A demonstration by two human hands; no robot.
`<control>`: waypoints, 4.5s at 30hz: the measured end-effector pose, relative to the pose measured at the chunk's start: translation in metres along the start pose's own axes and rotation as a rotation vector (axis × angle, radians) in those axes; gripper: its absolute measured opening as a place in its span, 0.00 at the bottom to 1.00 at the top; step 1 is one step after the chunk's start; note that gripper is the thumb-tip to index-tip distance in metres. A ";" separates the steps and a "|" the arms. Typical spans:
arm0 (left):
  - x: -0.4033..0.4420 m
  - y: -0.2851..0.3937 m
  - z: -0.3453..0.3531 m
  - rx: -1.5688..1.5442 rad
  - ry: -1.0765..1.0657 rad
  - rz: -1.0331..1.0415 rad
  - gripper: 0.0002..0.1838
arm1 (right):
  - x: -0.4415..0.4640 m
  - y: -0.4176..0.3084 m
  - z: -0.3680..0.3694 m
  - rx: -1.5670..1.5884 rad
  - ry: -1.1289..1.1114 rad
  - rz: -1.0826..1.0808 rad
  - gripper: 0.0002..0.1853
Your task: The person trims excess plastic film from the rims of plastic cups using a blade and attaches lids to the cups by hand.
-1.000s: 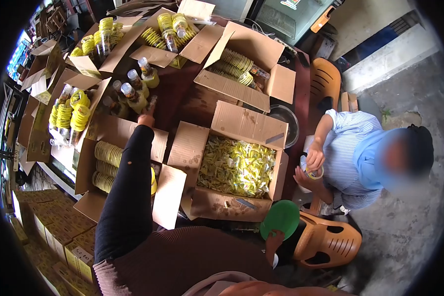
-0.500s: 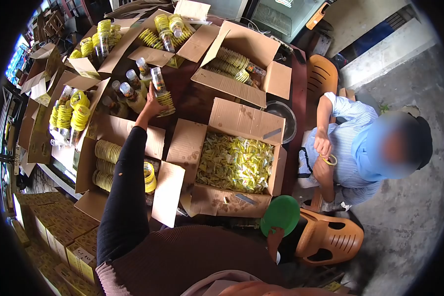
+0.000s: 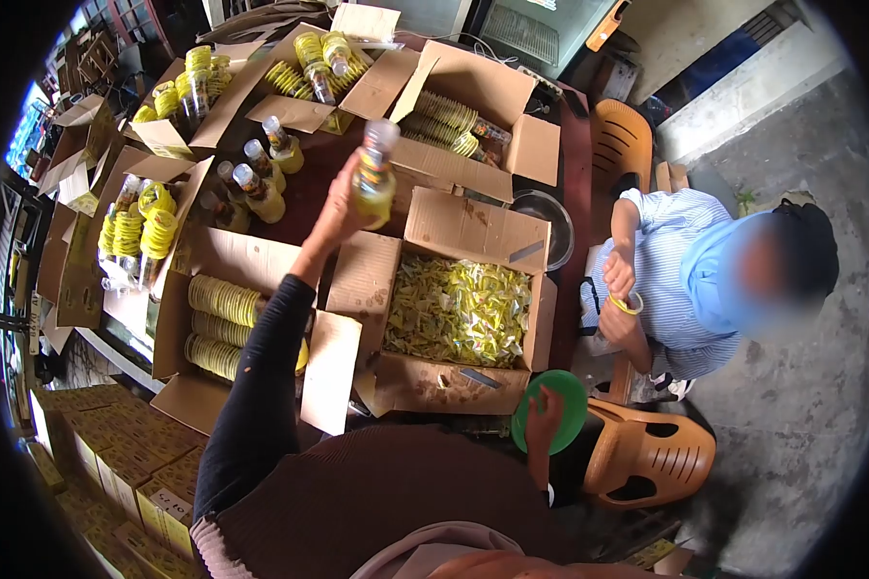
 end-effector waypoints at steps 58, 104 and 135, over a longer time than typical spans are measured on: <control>-0.053 -0.191 -0.023 0.611 0.265 -0.854 0.52 | 0.022 -0.098 0.001 0.750 -0.033 0.053 0.23; -0.251 0.144 0.156 0.295 0.020 -0.200 0.33 | 0.060 -0.060 0.070 0.198 -0.282 -0.574 0.05; -0.236 0.127 0.211 0.502 -0.276 -0.432 0.36 | -0.003 -0.105 -0.012 -0.116 0.106 -1.237 0.12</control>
Point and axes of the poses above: each hand's wrist, its own x-axis towards the middle knuckle, its own z-axis out of the palm, y = z × x, the point moved 7 cm from there along x, towards the middle knuckle, and after that the axes turned 12 degrees about -x, right-handed, at the moved point
